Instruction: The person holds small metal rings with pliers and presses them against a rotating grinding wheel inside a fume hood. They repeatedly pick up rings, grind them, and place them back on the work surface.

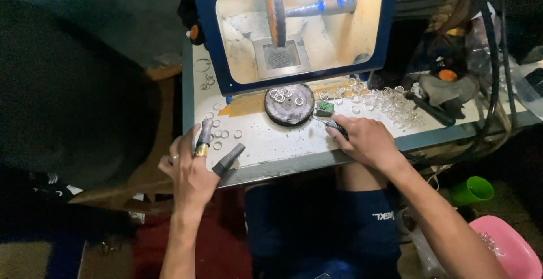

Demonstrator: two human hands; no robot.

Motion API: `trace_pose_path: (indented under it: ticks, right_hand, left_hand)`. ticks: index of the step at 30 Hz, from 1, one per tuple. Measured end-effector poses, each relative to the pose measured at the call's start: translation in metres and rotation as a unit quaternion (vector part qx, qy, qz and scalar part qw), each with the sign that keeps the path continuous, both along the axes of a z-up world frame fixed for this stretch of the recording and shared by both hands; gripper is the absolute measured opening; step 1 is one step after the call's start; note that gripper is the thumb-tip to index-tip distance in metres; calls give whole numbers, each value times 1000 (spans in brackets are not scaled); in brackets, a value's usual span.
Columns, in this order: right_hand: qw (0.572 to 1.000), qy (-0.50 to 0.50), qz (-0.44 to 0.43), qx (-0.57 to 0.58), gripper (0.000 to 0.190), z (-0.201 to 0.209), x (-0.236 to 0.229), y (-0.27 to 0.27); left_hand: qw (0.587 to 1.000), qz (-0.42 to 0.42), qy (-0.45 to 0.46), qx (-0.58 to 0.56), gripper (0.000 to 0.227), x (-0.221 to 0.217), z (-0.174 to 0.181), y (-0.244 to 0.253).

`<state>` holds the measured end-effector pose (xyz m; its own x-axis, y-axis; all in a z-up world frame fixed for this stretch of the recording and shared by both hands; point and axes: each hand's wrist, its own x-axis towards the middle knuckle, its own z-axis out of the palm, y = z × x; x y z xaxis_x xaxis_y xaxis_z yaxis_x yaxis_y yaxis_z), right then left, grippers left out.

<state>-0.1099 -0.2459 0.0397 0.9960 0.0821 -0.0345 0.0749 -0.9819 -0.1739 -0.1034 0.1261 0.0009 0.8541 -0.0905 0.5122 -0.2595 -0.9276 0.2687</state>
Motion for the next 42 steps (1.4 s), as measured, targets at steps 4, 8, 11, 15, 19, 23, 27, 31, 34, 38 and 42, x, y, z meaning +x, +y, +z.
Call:
trace_pose_path:
  ticks: [4,8,11,15,19,23,27,31,34,38,42]
  right_hand:
    - [1000,10,-2,-8,48,4,1,3]
    - [1000,5,-2,-1,49,-2,4,3]
    - [1000,0,-4,6,50,-3,3,2]
    - [1000,15,-9,1,53,-4,5,0]
    - [998,53,-30,27,52,7,8,1]
    - [997,14,-20,69,50,10,20,3]
    - [996,33,-41,77,49,15,43,15]
    - [997,-27,4,68,48,18,64,32]
    - [998,7,-15,63,31,18,76,47]
    - [997,-70,9,19,28,-5,89,52]
    - [980,-191,35,-33,41,-14,96,60]
  left_hand:
    - [998,15,-57,33,60,-21,-13,-8]
    - [995,-52,63,60,68,-30,4,-33]
    - [985,-66,131,87,80,-19,2,-43]
    - [977,-6,178,117,93,-6,13,-42]
    - [982,22,134,129,115,-11,2,-46]
    - [996,25,80,24,80,-24,1,-75]
    - [990,-1,85,-114,98,-41,-11,-111]
    - [996,-19,47,-79,53,-57,-20,-132]
    - [993,-46,38,-106,50,-60,-23,-141]
    - [989,-64,30,-127,50,-55,-18,-143]
    - [992,-109,2,-69,23,-45,-5,-142]
